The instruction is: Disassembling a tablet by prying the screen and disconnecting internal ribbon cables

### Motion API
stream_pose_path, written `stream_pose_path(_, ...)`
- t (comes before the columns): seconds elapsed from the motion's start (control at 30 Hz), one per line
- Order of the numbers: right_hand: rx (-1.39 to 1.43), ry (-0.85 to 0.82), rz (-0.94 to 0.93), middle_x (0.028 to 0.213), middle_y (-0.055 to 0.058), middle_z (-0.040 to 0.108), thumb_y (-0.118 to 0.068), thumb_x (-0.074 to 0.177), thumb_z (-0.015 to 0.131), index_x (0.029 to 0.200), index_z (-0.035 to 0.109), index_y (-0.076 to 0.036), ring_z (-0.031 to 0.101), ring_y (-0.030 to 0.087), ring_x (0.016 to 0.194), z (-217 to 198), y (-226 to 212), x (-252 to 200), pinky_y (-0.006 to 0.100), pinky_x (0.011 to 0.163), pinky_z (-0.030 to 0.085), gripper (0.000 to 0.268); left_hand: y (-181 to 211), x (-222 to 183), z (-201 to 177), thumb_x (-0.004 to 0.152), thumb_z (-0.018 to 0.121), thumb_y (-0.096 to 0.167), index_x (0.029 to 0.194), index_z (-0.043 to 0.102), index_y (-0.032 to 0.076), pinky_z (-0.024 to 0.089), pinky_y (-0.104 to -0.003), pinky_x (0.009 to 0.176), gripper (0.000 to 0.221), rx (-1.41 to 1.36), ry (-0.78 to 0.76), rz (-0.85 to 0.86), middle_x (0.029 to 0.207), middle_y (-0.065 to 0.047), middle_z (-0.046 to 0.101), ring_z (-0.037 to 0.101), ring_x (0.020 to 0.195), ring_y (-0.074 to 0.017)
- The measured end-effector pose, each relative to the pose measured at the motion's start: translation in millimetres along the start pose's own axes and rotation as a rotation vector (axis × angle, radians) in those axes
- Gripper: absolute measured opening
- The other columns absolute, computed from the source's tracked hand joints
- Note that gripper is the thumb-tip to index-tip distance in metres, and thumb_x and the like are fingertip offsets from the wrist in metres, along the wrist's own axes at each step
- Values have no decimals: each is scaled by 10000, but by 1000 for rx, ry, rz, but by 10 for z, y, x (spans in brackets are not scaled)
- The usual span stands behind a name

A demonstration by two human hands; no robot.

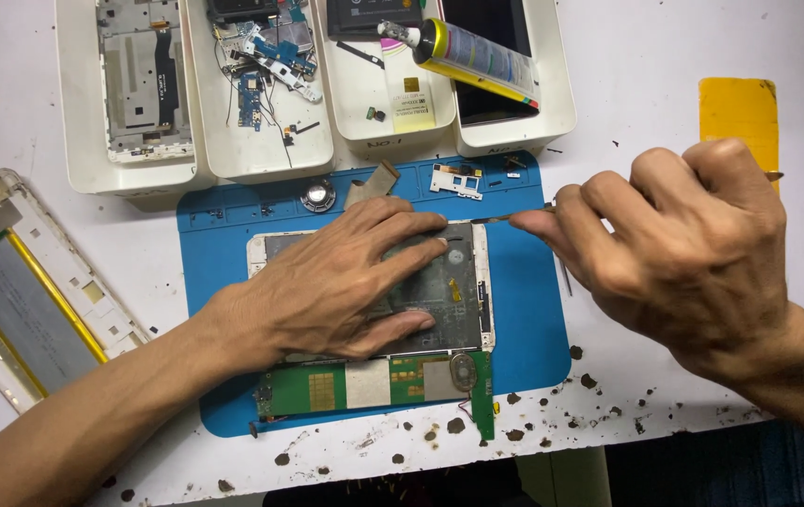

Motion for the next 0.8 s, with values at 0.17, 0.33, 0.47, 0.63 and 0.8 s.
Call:
stream_pose_path(0.17,16,28,-59,671,-32,466,-596,1332,688,712,515,-182,498,203,661,20,90,32,350,748,363,765,-12,-27,21,975,646,490,1388,527,-13,480,-573,1061,663,-28,-22,-5,1437,-266,523,510,1306,-434)
stream_pose_path(0.33,81,28,-82,669,-44,496,-639,1295,670,710,522,-185,553,199,688,104,146,39,348,792,402,755,20,-31,27,970,665,470,1388,527,-13,472,-576,1060,654,-43,-14,2,1424,-261,536,512,1295,-432)
stream_pose_path(0.47,72,45,-116,704,-71,567,-645,1276,688,765,590,-204,569,174,710,144,188,69,342,835,424,682,8,-30,36,970,651,497,1375,534,-27,476,-574,1059,672,-42,-11,0,1420,-259,542,521,1285,-433)
stream_pose_path(0.63,138,91,-232,712,-62,536,-572,1265,675,786,609,-202,536,196,689,225,260,244,367,858,393,609,30,-13,14,974,656,484,1352,551,-51,486,-562,1050,663,-30,8,18,1395,-256,555,525,1264,-432)
stream_pose_path(0.8,120,17,-295,725,-129,563,-680,1218,531,722,613,-284,611,151,774,480,271,475,368,864,445,640,72,11,-56,974,673,444,1310,563,-82,466,-560,1058,634,-28,54,52,1353,-269,571,536,1197,-438)
Point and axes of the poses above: each hand's wrist, its own x-axis towards the middle knuckle, its own z-axis out of the palm, y = z × x, the point moved 3 cm from there along x, towards the middle knuckle
